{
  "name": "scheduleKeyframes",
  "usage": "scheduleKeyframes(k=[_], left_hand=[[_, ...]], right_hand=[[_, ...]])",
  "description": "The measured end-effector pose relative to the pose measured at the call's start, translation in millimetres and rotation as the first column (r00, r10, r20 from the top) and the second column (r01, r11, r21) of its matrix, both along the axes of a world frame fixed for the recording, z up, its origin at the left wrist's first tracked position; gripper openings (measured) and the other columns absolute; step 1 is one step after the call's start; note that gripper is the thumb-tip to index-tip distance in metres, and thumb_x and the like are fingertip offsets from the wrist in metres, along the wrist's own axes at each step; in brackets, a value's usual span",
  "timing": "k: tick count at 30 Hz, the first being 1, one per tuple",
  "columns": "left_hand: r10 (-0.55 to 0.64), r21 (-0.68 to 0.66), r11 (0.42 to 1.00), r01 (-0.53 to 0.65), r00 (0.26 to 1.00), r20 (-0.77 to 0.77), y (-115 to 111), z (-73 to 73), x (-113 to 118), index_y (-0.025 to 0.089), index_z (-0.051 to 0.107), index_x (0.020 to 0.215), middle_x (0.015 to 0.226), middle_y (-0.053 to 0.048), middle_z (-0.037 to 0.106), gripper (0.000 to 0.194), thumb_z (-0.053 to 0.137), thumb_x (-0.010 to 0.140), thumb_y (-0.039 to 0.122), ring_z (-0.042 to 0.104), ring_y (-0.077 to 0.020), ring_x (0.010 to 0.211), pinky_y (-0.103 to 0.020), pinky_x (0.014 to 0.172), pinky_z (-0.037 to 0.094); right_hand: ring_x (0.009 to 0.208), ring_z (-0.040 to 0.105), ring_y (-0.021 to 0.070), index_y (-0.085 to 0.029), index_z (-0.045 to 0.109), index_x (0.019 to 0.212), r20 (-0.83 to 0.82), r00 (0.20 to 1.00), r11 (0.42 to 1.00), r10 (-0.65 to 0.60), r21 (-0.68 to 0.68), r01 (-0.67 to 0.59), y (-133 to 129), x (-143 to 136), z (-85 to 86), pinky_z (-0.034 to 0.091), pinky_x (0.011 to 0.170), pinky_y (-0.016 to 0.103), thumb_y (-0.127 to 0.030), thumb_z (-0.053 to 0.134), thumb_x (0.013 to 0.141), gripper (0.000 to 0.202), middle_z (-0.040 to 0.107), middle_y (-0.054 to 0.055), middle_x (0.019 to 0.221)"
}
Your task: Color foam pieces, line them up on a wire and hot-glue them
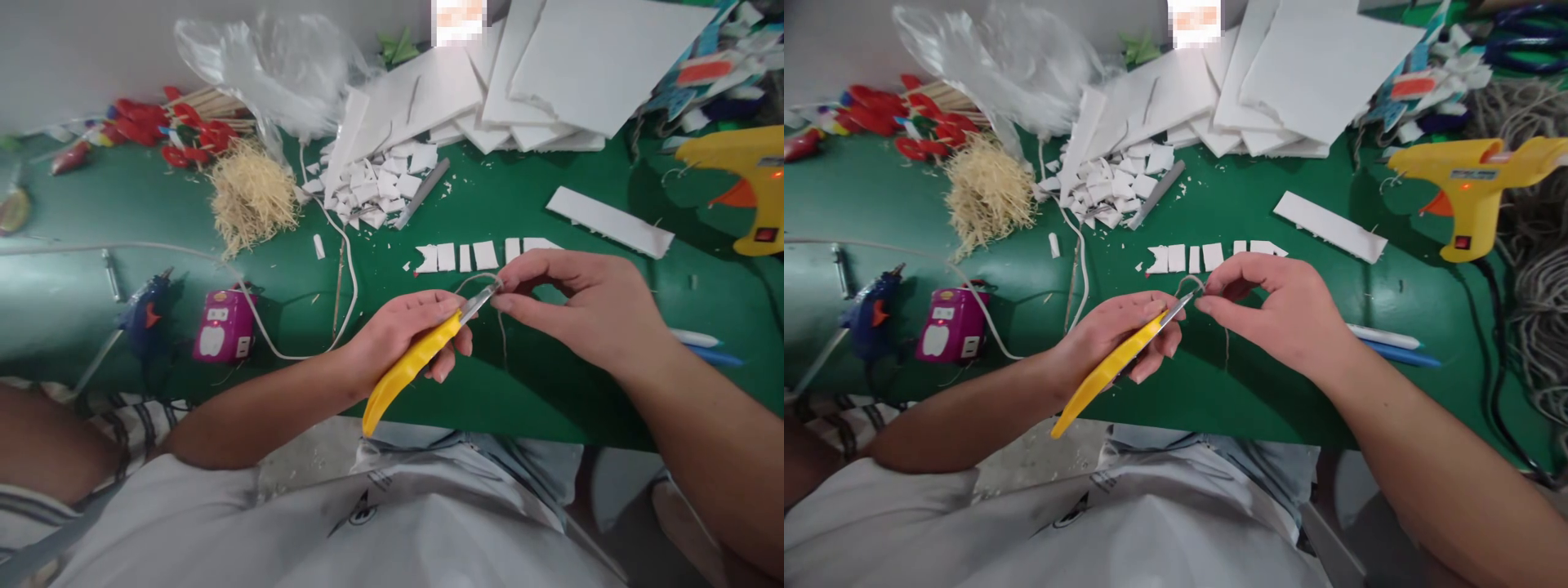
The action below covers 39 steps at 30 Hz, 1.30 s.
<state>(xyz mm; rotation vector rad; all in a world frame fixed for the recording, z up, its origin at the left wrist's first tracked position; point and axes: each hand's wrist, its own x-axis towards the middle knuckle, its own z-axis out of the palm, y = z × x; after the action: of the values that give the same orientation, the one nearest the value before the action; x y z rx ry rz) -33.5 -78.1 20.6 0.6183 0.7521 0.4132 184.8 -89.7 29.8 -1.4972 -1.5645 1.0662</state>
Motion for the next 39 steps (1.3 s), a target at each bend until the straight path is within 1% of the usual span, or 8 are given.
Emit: scheduleKeyframes(k=[5, 10, 15, 17, 21, 26, 32, 39], left_hand=[[-0.011, 0.0, 1.0, 0.011, 1.0, 0.014, 2.4, 1.6, 1.4, 0.015, 0.061, 0.093, 0.07, 0.001, 0.071, 0.021, 0.068, 0.095, 0.035, 0.059, -0.0069, 0.043, -0.017, 0.041, 0.042], [-0.015, -0.02, 1.0, 0.016, 0.999, 0.038, 4.8, -1.2, 0.1, 0.015, 0.062, 0.094, 0.068, 0.001, 0.071, 0.03, 0.077, 0.088, 0.041, 0.057, -0.007, 0.041, -0.016, 0.039, 0.04], [-0.028, -0.036, 0.999, 0.031, 0.997, 0.07, 4.8, -1.8, -2.1, 0.015, 0.064, 0.094, 0.068, 0.001, 0.071, 0.034, 0.08, 0.086, 0.044, 0.058, -0.0074, 0.041, -0.016, 0.039, 0.041], [-0.04, -0.043, 0.998, 0.044, 0.996, 0.085, 4.0, -2.4, -2.8, 0.015, 0.064, 0.094, 0.068, 0.001, 0.071, 0.034, 0.08, 0.086, 0.044, 0.058, -0.0073, 0.041, -0.016, 0.039, 0.041], [-0.043, -0.039, 0.998, 0.049, 0.991, 0.125, 2.7, -5.1, -3.8, 0.015, 0.065, 0.094, 0.068, 0.001, 0.07, 0.035, 0.08, 0.087, 0.045, 0.058, -0.0071, 0.041, -0.015, 0.038, 0.041], [-0.051, -0.051, 0.997, 0.057, 0.991, 0.122, 2.4, -5.8, -4.7, 0.014, 0.065, 0.094, 0.069, 0.001, 0.071, 0.039, 0.081, 0.087, 0.049, 0.059, -0.0071, 0.041, -0.015, 0.039, 0.041], [-0.051, -0.064, 0.996, 0.06, 0.99, 0.133, 1.5, -4.0, -4.6, 0.015, 0.063, 0.092, 0.068, 0.001, 0.07, 0.04, 0.083, 0.085, 0.048, 0.058, -0.007, 0.041, -0.016, 0.039, 0.04], [-0.055, -0.031, 0.998, 0.059, 0.991, 0.119, 1.9, -3.7, -5.4, 0.016, 0.062, 0.092, 0.067, 0.002, 0.068, 0.04, 0.081, 0.086, 0.05, 0.054, -0.0068, 0.039, -0.017, 0.038, 0.038]], right_hand=[[0.066, 0.065, 0.0163, -0.024, 0.073, 0.076, 0.004, 0.999, 0.999, 0.033, -0.034, -0.033, 0.4, 1.4, -3.4, 0.059, 0.067, 0.033, -0.047, 0.081, 0.071, 0.025, 0.073, 0.002, 0.077], [0.068, 0.066, 0.0143, -0.024, 0.076, 0.109, -0.116, 0.993, 0.995, 0.028, -0.087, -0.038, 1.3, 3.5, -6.6, 0.058, 0.061, 0.03, -0.044, 0.087, 0.068, 0.047, 0.078, 0.006, 0.104], [0.067, 0.065, 0.0143, -0.025, 0.075, 0.128, -0.298, 0.948, 0.973, 0.115, -0.159, -0.169, 0.9, 4.3, -7.2, 0.056, 0.057, 0.028, -0.041, 0.087, 0.076, 0.056, 0.077, 0.004, 0.088], [0.064, 0.065, 0.013, -0.025, 0.076, 0.127, -0.357, 0.925, 0.966, 0.128, -0.166, -0.198, 0.3, 2.8, -6.3, 0.057, 0.056, 0.028, -0.041, 0.085, 0.079, 0.051, 0.078, 0.004, 0.093], [0.057, 0.067, 0.0101, -0.025, 0.082, 0.107, -0.424, 0.897, 0.964, 0.128, -0.158, -0.213, -1.5, -1.3, -4.7, 0.059, 0.056, 0.026, -0.036, 0.082, 0.084, 0.025, 0.081, 0.004, 0.102], [0.061, 0.07, 0.0103, -0.024, 0.082, 0.094, -0.445, 0.89, 0.976, 0.101, -0.127, -0.174, -1.6, -3.9, -7.3, 0.06, 0.059, 0.024, -0.028, 0.083, 0.082, 0.012, 0.081, 0.002, 0.087], [0.067, 0.073, 0.0111, -0.025, 0.081, 0.086, -0.516, 0.853, 0.969, 0.075, -0.164, -0.184, 1.7, -5.1, -9.2, 0.063, 0.066, 0.024, -0.026, 0.088, 0.077, 0.012, 0.079, -0.001, 0.08], [0.065, 0.071, 0.0126, -0.025, 0.082, 0.088, -0.516, 0.852, 0.96, 0.084, -0.188, -0.209, 3.3, -5.2, -11.2, 0.064, 0.065, 0.027, -0.037, 0.094, 0.07, 0.024, 0.077, 0.0, 0.076]])
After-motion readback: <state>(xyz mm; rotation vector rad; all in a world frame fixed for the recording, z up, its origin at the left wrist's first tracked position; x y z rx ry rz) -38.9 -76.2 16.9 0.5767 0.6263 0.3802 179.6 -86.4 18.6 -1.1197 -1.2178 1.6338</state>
